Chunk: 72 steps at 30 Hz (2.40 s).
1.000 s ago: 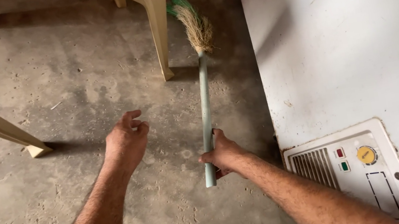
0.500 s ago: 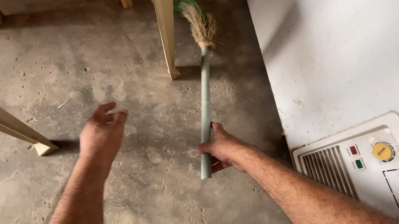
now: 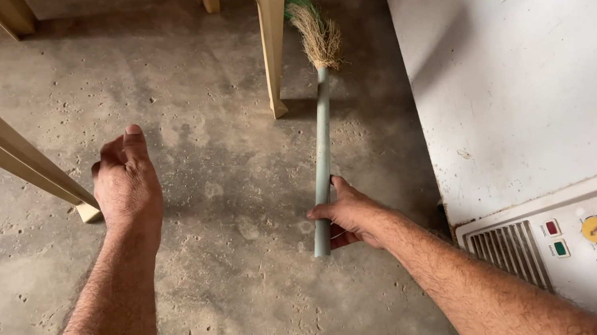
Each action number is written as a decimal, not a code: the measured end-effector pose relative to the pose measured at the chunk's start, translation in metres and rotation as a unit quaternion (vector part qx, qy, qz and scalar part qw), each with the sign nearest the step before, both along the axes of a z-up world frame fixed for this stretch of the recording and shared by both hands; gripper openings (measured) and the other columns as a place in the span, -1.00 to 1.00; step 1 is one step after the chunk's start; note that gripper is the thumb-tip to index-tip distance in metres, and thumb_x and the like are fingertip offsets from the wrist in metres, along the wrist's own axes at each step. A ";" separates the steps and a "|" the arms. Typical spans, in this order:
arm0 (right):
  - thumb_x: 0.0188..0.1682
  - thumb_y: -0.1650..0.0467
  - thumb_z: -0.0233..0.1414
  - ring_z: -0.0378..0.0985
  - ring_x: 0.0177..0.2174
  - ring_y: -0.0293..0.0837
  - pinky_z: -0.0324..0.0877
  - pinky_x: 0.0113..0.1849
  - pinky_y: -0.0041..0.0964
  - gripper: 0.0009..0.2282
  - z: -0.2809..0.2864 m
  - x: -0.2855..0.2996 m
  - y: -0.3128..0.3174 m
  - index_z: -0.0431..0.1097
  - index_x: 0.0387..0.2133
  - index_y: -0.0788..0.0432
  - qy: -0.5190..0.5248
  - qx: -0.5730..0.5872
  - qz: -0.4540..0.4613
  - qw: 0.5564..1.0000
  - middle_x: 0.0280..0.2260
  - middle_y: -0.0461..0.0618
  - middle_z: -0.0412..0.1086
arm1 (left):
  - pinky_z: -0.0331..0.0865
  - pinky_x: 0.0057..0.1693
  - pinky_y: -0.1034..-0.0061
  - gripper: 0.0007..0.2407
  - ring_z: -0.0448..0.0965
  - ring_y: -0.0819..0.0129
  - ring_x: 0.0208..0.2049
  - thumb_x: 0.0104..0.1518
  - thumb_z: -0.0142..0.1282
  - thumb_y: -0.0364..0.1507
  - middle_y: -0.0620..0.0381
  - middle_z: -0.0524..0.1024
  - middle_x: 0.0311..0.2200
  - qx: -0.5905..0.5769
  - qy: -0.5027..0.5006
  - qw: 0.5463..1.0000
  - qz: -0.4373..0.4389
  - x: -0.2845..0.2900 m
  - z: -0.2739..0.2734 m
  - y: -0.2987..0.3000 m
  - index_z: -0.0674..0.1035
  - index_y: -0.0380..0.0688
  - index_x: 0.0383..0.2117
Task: Cleaning a bottle with a cloth and then sweeping the floor of a grocery store with a hand broom.
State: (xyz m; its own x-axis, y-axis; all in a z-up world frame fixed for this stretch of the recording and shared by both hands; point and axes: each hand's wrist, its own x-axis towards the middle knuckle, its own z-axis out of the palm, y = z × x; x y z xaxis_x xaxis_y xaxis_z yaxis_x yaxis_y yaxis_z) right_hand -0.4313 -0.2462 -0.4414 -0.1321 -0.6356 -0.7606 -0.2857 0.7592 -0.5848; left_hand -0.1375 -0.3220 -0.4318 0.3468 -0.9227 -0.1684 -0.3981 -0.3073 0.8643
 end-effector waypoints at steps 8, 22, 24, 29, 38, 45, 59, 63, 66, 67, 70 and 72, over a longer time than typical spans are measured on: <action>-0.04 0.37 0.14 0.63 -0.34 -0.16 0.69 -0.34 -0.17 -0.11 0.003 0.014 -0.011 -0.44 0.44 -0.14 -0.007 -0.019 -0.005 1.000 -0.09 0.15 0.49 | 0.56 -0.11 0.13 -0.43 0.54 0.16 -0.25 0.38 -0.37 0.06 -0.09 0.52 -0.29 0.011 -0.014 1.000 0.020 0.021 -0.003 -0.007 0.52 -0.19 0.02; -0.04 0.34 0.16 0.62 -0.28 -0.15 0.67 -0.27 -0.14 -0.10 0.010 0.050 -0.015 -0.43 0.45 -0.16 0.017 -0.022 0.031 0.999 -0.05 0.14 0.45 | 0.52 0.11 0.21 -0.57 0.53 0.18 0.05 0.32 -0.20 -0.07 -0.01 0.47 0.12 0.045 0.076 0.996 -0.008 -0.017 0.038 -0.013 0.42 0.04 0.21; -0.02 0.37 0.16 0.59 -0.23 -0.19 0.67 -0.24 -0.10 -0.14 0.012 0.045 -0.013 -0.36 0.45 -0.14 0.001 -0.035 0.047 0.998 -0.05 0.08 0.38 | 0.46 0.17 0.19 -0.57 0.49 0.18 0.14 0.32 -0.17 -0.12 0.00 0.41 0.22 0.010 0.149 0.988 -0.035 -0.029 0.054 -0.021 0.36 0.05 0.26; -0.03 0.39 0.13 0.59 -0.26 -0.16 0.67 -0.27 -0.08 -0.16 0.028 0.037 -0.007 -0.35 0.44 -0.10 -0.017 -0.044 0.034 0.998 -0.14 0.06 0.45 | 0.44 0.24 0.21 -0.55 0.45 0.18 0.21 0.30 -0.16 -0.14 0.05 0.31 0.30 -0.051 0.267 0.961 -0.050 -0.053 0.105 -0.043 0.29 0.06 0.30; -0.06 0.39 0.15 0.61 -0.40 -0.19 0.66 -0.35 -0.18 -0.18 0.052 0.013 -0.008 -0.24 0.44 -0.14 -0.013 -0.049 0.006 0.999 -0.27 0.04 0.48 | 0.32 0.32 0.11 -0.44 0.36 0.09 0.29 0.25 -0.11 -0.07 -0.04 0.25 0.32 -0.160 0.396 0.899 -0.094 -0.086 0.128 -0.082 0.14 0.08 0.35; -0.05 0.37 0.15 0.60 -0.42 -0.19 0.63 -0.37 -0.21 -0.19 0.051 0.005 -0.013 -0.21 0.44 -0.11 -0.023 -0.077 0.009 0.997 -0.31 0.03 0.46 | 0.38 0.29 0.09 -0.47 0.39 0.05 0.28 0.27 -0.08 -0.08 -0.05 0.28 0.31 -0.148 0.405 0.896 -0.104 -0.109 0.121 -0.083 0.18 0.06 0.33; -0.12 0.33 0.17 0.56 -0.34 -0.22 0.65 -0.29 -0.17 -0.11 0.051 0.014 -0.009 -0.29 0.45 -0.09 -0.010 -0.091 0.038 0.995 -0.27 0.03 0.39 | 0.24 0.36 0.22 -0.55 0.29 0.18 0.33 0.32 -0.21 -0.19 0.03 0.25 0.33 -0.012 0.350 0.928 -0.126 -0.128 0.081 -0.069 0.17 0.11 0.34; -0.19 0.33 0.18 0.55 -0.31 -0.14 0.63 -0.27 -0.10 -0.06 0.054 0.009 -0.002 -0.35 0.44 -0.14 -0.023 -0.084 0.040 0.995 -0.22 0.02 0.39 | 0.22 0.37 0.20 -0.55 0.28 0.19 0.33 0.33 -0.21 -0.21 0.03 0.26 0.33 0.012 0.353 0.929 -0.114 -0.132 0.073 -0.061 0.16 0.12 0.35; -0.22 0.34 0.19 0.51 -0.34 -0.11 0.63 -0.28 -0.05 -0.02 0.052 -0.001 -0.006 -0.35 0.46 -0.17 0.005 -0.098 0.074 0.992 -0.22 0.11 0.38 | 0.22 0.38 0.17 -0.55 0.28 0.21 0.33 0.32 -0.21 -0.23 0.04 0.27 0.33 0.020 0.354 0.929 -0.109 -0.133 0.066 -0.062 0.16 0.14 0.36; -0.22 0.34 0.19 0.51 -0.34 -0.11 0.63 -0.28 -0.05 -0.02 0.055 0.000 -0.005 -0.35 0.46 -0.17 0.006 -0.100 0.074 0.992 -0.22 0.11 0.38 | 0.22 0.38 0.17 -0.55 0.28 0.21 0.33 0.32 -0.21 -0.23 0.04 0.27 0.33 0.018 0.354 0.928 -0.109 -0.133 0.065 -0.064 0.16 0.14 0.36; -0.27 0.30 0.23 0.53 -0.31 -0.13 0.65 -0.26 -0.04 0.01 0.059 0.004 0.002 -0.33 0.45 -0.26 -0.022 -0.080 0.091 0.992 -0.17 0.09 0.42 | 0.24 0.34 0.14 -0.56 0.32 0.22 0.30 0.32 -0.17 -0.25 0.04 0.32 0.30 0.018 0.366 0.925 -0.101 -0.134 0.062 -0.064 0.18 0.13 0.34; -0.27 0.25 0.25 0.56 -0.29 -0.10 0.64 -0.23 -0.05 0.03 0.061 0.010 0.009 -0.37 0.44 -0.22 -0.060 -0.047 0.122 0.990 -0.14 0.14 0.44 | 0.46 0.20 0.25 -0.57 0.41 0.22 0.17 0.26 -0.02 -0.30 0.03 0.26 0.20 0.012 0.355 0.935 -0.025 -0.132 0.065 -0.062 0.25 0.10 0.28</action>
State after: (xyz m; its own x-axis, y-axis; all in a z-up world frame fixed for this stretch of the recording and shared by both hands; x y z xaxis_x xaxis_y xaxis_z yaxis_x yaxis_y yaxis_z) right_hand -0.4214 -0.2370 -0.3807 0.1219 -0.7058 -0.6978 -0.3779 0.6171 -0.6902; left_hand -0.2697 -0.3835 -0.3664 0.0970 -0.9274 -0.3613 0.2580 -0.3272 0.9091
